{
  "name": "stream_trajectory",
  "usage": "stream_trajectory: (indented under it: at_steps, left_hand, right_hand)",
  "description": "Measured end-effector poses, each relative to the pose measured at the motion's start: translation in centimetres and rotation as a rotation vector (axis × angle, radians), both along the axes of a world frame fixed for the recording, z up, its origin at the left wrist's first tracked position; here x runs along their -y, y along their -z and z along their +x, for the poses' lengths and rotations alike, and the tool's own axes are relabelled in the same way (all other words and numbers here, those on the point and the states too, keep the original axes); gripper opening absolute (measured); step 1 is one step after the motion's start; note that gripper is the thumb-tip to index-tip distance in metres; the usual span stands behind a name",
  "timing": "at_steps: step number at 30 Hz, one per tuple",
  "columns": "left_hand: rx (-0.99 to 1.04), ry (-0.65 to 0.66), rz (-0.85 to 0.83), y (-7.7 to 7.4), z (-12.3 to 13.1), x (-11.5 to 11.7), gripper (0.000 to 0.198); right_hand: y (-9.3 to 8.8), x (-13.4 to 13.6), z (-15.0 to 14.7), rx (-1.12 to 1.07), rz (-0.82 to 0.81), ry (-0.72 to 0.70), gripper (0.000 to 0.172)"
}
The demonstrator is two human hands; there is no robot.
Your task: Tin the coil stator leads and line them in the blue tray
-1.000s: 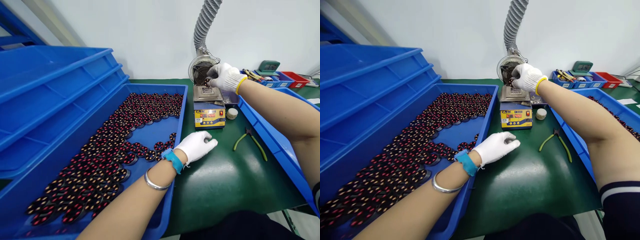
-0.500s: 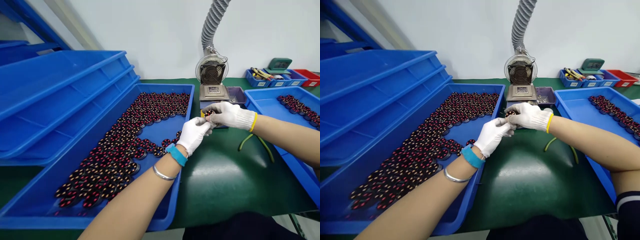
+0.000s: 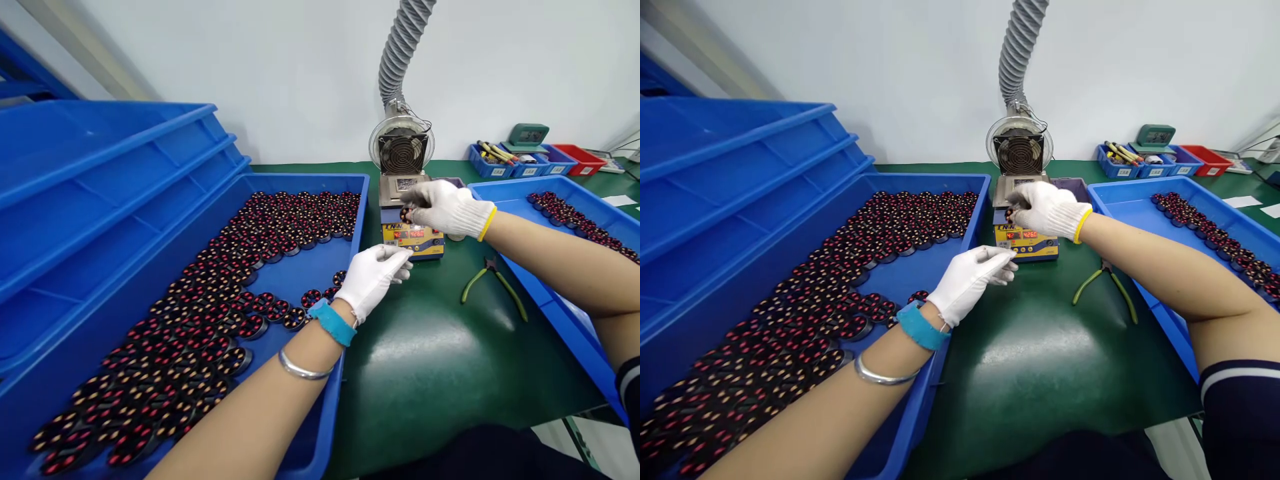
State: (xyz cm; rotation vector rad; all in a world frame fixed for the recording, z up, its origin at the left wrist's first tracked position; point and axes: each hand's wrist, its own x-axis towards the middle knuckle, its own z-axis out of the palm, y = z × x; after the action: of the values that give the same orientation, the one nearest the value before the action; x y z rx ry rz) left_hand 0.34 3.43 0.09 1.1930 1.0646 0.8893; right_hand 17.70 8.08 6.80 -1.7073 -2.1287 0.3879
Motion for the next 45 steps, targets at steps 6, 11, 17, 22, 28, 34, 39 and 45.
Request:
stream_trajectory:
  at_steps: [6, 11, 17, 22, 28, 34, 39, 45]
  left_hand:
    - [-0.011, 0.051, -0.014, 0.6, 0.0, -0.3, 0.026]
    - [-0.016, 0.083, -0.007, 0.8, 0.0, -0.4, 0.028]
    - [-0.043, 0.119, 0.012, 0.9, 0.1, -0.2, 0.027]
    - [-0.051, 0.140, 0.013, 1.0, 0.1, -0.3, 0.025]
    - [-0.085, 0.165, 0.020, 1.0, 0.2, -0.3, 0.023]
    - [-0.107, 0.196, 0.026, 1.2, 0.1, -0.4, 0.027]
    - [-0.113, 0.213, 0.022, 1.4, 0.0, -0.4, 0.031]
    - [-0.135, 0.226, 0.022, 1.4, 0.0, -0.4, 0.032]
  right_hand:
    - [-2.2, -4.5, 1.4, 0.645, 0.306, 0.098, 0.038]
    - [-1.3, -7.5, 1.5, 0.687, 0.265, 0.096, 0.037]
    - [0.3, -8.8, 0.5, 0.619, 0.223, 0.072, 0.043]
    - [0.5, -8.9, 0.2, 0.732, 0.259, 0.060, 0.044]
    - [-1.5, -8.4, 1.6, 0.627, 0.313, 0.196, 0.035]
    - [-2.4, -8.2, 4.3, 0.262, 0.244, 0.216, 0.037]
    - [-1.0, -8.2, 4.7, -0.266, 0.077, 0.332, 0.033]
    - [0.9, -9.1, 4.6, -0.298, 0.068, 0.405, 0.026]
